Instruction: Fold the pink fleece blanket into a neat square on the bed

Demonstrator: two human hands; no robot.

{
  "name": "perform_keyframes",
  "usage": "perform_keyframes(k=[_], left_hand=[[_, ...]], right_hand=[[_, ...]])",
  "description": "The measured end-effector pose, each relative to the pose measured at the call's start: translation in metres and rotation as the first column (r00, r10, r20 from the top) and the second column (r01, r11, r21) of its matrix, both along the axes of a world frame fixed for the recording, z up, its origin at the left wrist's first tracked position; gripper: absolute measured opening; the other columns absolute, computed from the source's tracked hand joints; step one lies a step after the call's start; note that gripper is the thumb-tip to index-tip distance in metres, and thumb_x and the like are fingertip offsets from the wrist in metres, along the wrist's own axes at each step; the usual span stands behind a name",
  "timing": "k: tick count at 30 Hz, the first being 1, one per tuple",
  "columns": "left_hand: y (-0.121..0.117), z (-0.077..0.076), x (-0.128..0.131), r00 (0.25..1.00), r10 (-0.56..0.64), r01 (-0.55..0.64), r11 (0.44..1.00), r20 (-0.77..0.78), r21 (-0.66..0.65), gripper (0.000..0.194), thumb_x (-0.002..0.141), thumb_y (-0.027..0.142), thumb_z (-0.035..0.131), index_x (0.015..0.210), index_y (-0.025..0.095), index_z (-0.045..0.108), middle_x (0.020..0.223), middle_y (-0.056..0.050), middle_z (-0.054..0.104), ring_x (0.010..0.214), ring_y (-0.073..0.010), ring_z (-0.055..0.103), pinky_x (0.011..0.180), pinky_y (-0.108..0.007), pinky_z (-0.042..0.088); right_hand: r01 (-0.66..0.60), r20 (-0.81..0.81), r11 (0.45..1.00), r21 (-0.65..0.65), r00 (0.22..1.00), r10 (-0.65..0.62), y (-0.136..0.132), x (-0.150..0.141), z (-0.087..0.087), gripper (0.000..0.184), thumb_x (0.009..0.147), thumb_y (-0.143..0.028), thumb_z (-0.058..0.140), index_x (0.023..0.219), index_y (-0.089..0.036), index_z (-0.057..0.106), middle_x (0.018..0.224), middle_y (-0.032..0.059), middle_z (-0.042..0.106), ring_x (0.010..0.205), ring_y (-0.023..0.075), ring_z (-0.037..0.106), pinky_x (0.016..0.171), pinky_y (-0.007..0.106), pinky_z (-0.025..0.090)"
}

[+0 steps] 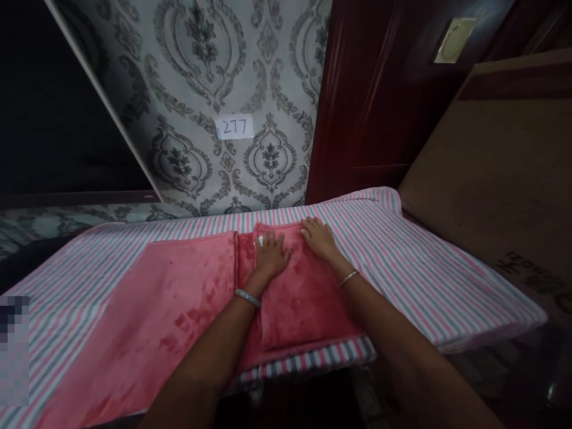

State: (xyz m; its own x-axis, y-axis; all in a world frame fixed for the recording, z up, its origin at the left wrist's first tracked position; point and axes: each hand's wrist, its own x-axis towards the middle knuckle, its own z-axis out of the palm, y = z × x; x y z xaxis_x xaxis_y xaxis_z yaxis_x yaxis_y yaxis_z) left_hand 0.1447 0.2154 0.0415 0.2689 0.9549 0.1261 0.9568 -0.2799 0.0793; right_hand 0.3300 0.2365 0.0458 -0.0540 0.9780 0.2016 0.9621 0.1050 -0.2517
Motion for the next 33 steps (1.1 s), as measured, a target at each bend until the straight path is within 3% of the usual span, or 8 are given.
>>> perform_keyframes(k=[7, 12, 16, 20, 24, 27, 29, 33], left_hand=[[0.006, -0.003, 0.000, 0.999, 0.023, -0.025, 0.999, -0.035, -0.043, 0.074, 0.102, 0.061, 0.035, 0.162, 0.017, 0.037, 0.170, -0.022, 0.029, 0.158, -0.0376, 0.024, 0.126, -0.061, 0.018], [0.010, -0.001, -0.001, 0.999, 0.009, -0.013, 0.997, -0.041, -0.083, 0.078, 0.101, 0.063, 0.035, 0.162, 0.014, 0.034, 0.170, -0.024, 0.027, 0.158, -0.0383, 0.023, 0.126, -0.059, 0.018], [0.010, -0.001, -0.001, 0.999, 0.001, -0.005, 0.996, -0.043, -0.094, 0.079, 0.101, 0.063, 0.035, 0.163, 0.014, 0.033, 0.171, -0.024, 0.025, 0.159, -0.0367, 0.020, 0.127, -0.058, 0.016], [0.013, 0.003, -0.005, 0.999, -0.002, -0.002, 0.994, -0.036, -0.107, 0.078, 0.101, 0.063, 0.038, 0.163, 0.016, 0.033, 0.171, -0.021, 0.026, 0.159, -0.0365, 0.022, 0.127, -0.057, 0.018], [0.012, 0.022, -0.004, 0.999, -0.022, 0.016, 0.989, -0.034, -0.150, 0.072, 0.104, 0.055, 0.039, 0.162, 0.013, 0.034, 0.169, -0.022, 0.030, 0.158, -0.0352, 0.025, 0.127, -0.057, 0.021], [-0.011, 0.039, 0.009, 0.997, -0.071, 0.068, 0.995, -0.041, -0.077, 0.065, 0.107, 0.045, 0.037, 0.161, 0.009, 0.034, 0.170, -0.023, 0.028, 0.159, -0.0368, 0.021, 0.126, -0.065, 0.013], [-0.040, 0.041, 0.022, 0.978, -0.203, 0.202, 0.979, -0.048, -0.023, 0.062, 0.107, 0.041, 0.036, 0.162, 0.012, 0.034, 0.171, -0.020, 0.027, 0.160, -0.0355, 0.018, 0.127, -0.066, 0.009], [-0.099, 0.015, 0.043, 0.897, -0.437, 0.432, 0.899, -0.071, -0.073, 0.066, 0.104, 0.048, 0.042, 0.164, 0.021, 0.033, 0.172, -0.014, 0.027, 0.160, -0.0344, 0.021, 0.127, -0.065, 0.014]], right_hand=[[0.042, 0.018, 0.993, -0.114, 0.999, -0.040, 0.005, 0.009, -0.030, 0.059, 0.110, -0.042, 0.028, 0.164, -0.019, 0.032, 0.173, 0.0070, 0.022, 0.161, 0.0264, 0.016, 0.125, 0.056, 0.028], [0.047, 0.011, 0.993, -0.110, 0.999, -0.046, 0.008, 0.013, -0.034, 0.059, 0.110, -0.044, 0.027, 0.164, -0.020, 0.033, 0.173, 0.0074, 0.023, 0.160, 0.0264, 0.017, 0.124, 0.055, 0.031], [0.021, -0.019, 0.995, -0.093, 1.000, -0.022, 0.012, 0.013, -0.032, 0.058, 0.109, -0.041, 0.030, 0.162, -0.018, 0.035, 0.172, 0.0096, 0.024, 0.160, 0.0280, 0.017, 0.124, 0.059, 0.030], [0.014, -0.202, 0.991, -0.130, 0.979, -0.040, 0.013, 0.024, -0.017, 0.059, 0.108, -0.039, 0.033, 0.162, -0.019, 0.036, 0.171, 0.0098, 0.027, 0.159, 0.0296, 0.022, 0.125, 0.063, 0.027], [0.042, -0.411, 0.994, 0.103, 0.912, 0.004, -0.016, 0.049, -0.008, 0.058, 0.104, -0.039, 0.039, 0.157, -0.015, 0.047, 0.163, 0.0115, 0.043, 0.155, 0.0275, 0.034, 0.129, 0.053, 0.025], [0.087, -0.537, 0.963, 0.255, 0.841, 0.066, -0.057, 0.059, -0.021, 0.056, 0.103, -0.038, 0.035, 0.150, -0.014, 0.056, 0.154, 0.0107, 0.055, 0.147, 0.0241, 0.047, 0.128, 0.046, 0.031], [0.140, -0.589, 0.946, 0.291, 0.806, 0.062, -0.082, 0.058, -0.037, 0.057, 0.101, -0.035, 0.033, 0.147, -0.013, 0.058, 0.151, 0.0111, 0.058, 0.142, 0.0239, 0.052, 0.125, 0.046, 0.036], [0.134, -0.569, 0.945, 0.298, 0.820, 0.064, -0.112, 0.042, -0.068, 0.055, 0.098, -0.030, 0.037, 0.146, -0.013, 0.059, 0.149, 0.0125, 0.060, 0.141, 0.0250, 0.054, 0.125, 0.049, 0.037]])
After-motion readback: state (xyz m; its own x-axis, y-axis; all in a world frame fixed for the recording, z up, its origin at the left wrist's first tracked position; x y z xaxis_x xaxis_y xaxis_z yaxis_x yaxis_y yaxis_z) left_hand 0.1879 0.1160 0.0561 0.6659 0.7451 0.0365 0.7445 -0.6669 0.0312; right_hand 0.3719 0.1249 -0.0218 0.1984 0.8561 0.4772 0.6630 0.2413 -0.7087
